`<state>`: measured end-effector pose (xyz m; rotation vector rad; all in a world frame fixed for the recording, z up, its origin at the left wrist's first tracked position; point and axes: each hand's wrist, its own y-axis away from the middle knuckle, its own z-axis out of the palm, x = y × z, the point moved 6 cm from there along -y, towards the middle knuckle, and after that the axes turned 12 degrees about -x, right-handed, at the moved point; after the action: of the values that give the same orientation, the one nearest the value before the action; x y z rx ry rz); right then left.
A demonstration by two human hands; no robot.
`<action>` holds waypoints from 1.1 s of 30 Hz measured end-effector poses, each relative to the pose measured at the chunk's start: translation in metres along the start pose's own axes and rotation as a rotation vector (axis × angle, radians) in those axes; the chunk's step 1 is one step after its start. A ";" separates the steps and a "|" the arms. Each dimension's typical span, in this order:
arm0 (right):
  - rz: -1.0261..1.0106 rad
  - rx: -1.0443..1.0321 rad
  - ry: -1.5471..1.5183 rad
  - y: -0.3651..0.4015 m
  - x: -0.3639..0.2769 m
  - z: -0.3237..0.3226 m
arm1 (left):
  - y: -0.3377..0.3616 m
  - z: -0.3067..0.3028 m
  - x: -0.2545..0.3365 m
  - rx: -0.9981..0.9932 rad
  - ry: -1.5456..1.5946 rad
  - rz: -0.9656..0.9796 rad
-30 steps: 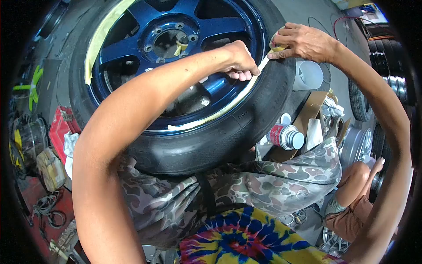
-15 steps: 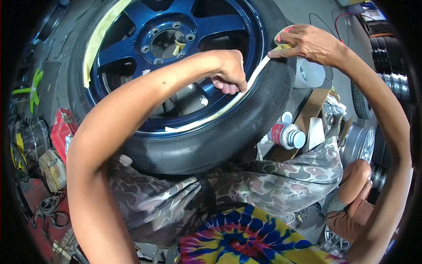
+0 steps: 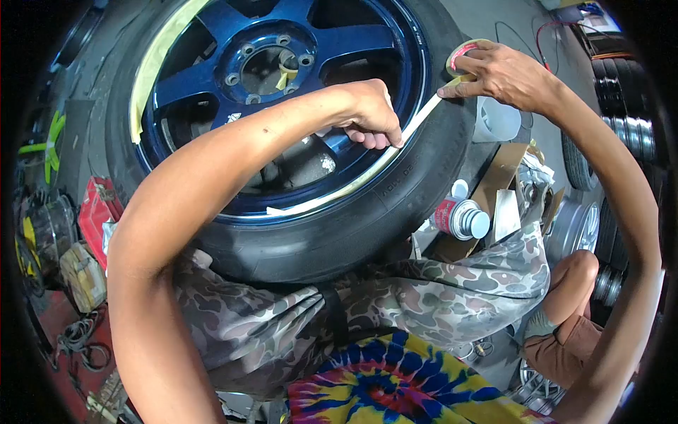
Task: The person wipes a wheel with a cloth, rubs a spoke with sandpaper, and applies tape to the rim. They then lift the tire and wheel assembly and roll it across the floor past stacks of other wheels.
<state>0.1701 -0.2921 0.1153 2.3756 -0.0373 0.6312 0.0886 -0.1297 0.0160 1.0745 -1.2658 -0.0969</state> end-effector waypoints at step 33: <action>-0.062 0.175 -0.151 -0.030 0.019 -0.011 | -0.045 -0.018 0.017 0.254 0.254 0.134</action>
<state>0.1877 -0.2594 0.1130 2.5787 0.0260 0.4403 0.1307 -0.1534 -0.0017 1.1732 -1.1345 0.3013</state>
